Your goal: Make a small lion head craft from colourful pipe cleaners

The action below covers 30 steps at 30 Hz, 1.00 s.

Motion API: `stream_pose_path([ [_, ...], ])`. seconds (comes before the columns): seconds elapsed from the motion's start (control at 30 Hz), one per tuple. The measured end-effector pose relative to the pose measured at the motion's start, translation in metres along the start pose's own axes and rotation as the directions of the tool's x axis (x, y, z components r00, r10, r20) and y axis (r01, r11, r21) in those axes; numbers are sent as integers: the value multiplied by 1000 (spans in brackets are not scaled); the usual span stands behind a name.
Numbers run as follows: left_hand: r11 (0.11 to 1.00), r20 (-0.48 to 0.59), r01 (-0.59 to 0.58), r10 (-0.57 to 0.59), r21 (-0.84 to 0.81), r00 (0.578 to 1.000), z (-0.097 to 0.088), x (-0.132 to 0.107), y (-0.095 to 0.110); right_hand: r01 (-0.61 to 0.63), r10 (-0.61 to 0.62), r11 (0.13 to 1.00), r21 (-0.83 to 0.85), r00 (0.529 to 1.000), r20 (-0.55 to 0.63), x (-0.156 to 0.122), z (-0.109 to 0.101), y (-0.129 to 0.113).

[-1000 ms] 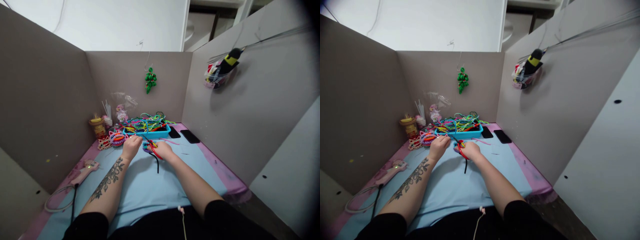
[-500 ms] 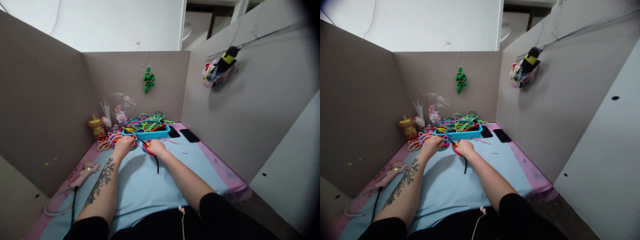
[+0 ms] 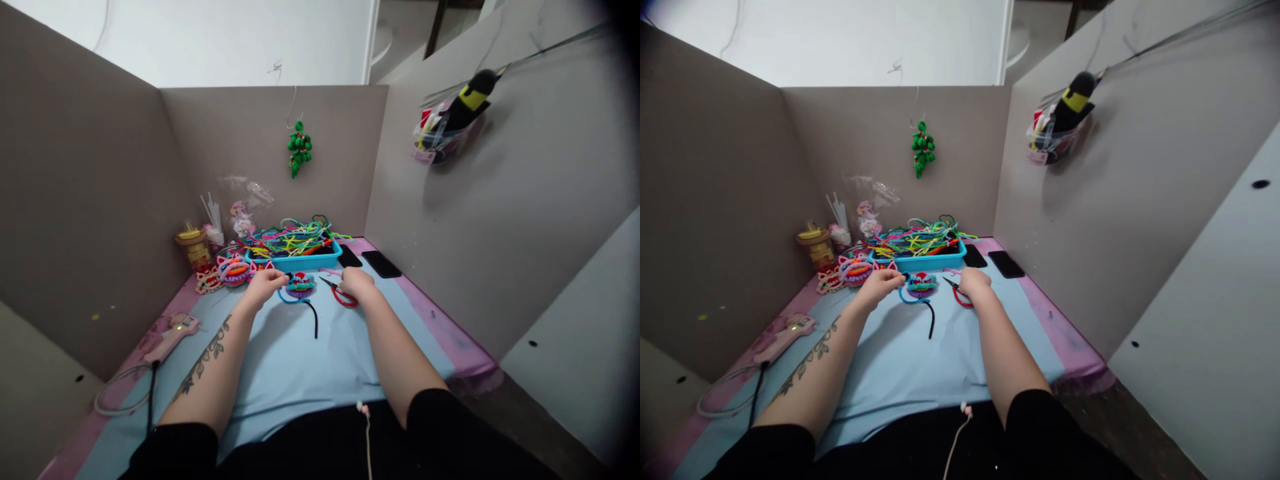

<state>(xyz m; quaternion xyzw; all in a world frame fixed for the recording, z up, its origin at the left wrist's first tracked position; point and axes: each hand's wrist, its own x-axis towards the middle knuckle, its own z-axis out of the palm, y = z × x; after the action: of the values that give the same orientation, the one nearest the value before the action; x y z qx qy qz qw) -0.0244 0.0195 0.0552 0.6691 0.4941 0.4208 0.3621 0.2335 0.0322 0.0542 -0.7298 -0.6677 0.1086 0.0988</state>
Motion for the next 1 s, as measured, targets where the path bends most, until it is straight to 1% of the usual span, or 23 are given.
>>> stream_pose_path([
  [0.03,1000,29,15,-14,-17,999,2,-1,2,72,-70,996,44,996,-59,-3,1,-5],
  [0.07,999,68,23,-21,-26,997,3,-3,4,231,-209,965,121,963,-170,-7,2,-12],
  [0.1,999,113,23,-19,-33,993,3,-4,6,452,-397,872,190,878,-268,-11,4,-19],
  [0.13,999,163,19,-13,-35,987,2,-5,7,623,-535,745,238,771,-344,-16,5,-27],
  [0.17,999,215,9,-1,-37,977,1,-6,8,740,-623,620,262,667,-409,-21,7,-33],
  [0.2,999,266,-1,11,-39,964,-1,-6,8,808,-671,524,268,586,-455,-25,8,-39],
  [0.23,999,313,-6,19,-41,950,-2,-7,7,849,-694,456,266,527,-491,-28,10,-44],
  [0.27,999,352,-6,21,-44,936,-4,-7,6,877,-714,404,260,480,-510,-31,11,-47],
  [0.33,999,410,11,11,-51,912,-6,-6,4,911,-743,338,237,413,-527,-33,13,-49],
  [0.4,998,437,33,-4,-59,900,-7,-6,2,932,-763,298,208,363,-535,-33,14,-49],
  [0.47,997,445,41,-9,-63,895,-7,-6,2,941,-764,286,183,339,-548,-32,14,-48],
  [0.53,997,446,40,-6,-66,895,-7,-7,4,943,-758,287,169,331,-562,-31,15,-48],
  [0.67,998,458,37,-6,-59,889,-7,-8,8,942,-744,288,172,333,-580,-31,17,-49],
  [1.0,998,493,42,-13,-47,870,-5,-9,10,939,-734,244,241,341,-588,-31,19,-51],
])
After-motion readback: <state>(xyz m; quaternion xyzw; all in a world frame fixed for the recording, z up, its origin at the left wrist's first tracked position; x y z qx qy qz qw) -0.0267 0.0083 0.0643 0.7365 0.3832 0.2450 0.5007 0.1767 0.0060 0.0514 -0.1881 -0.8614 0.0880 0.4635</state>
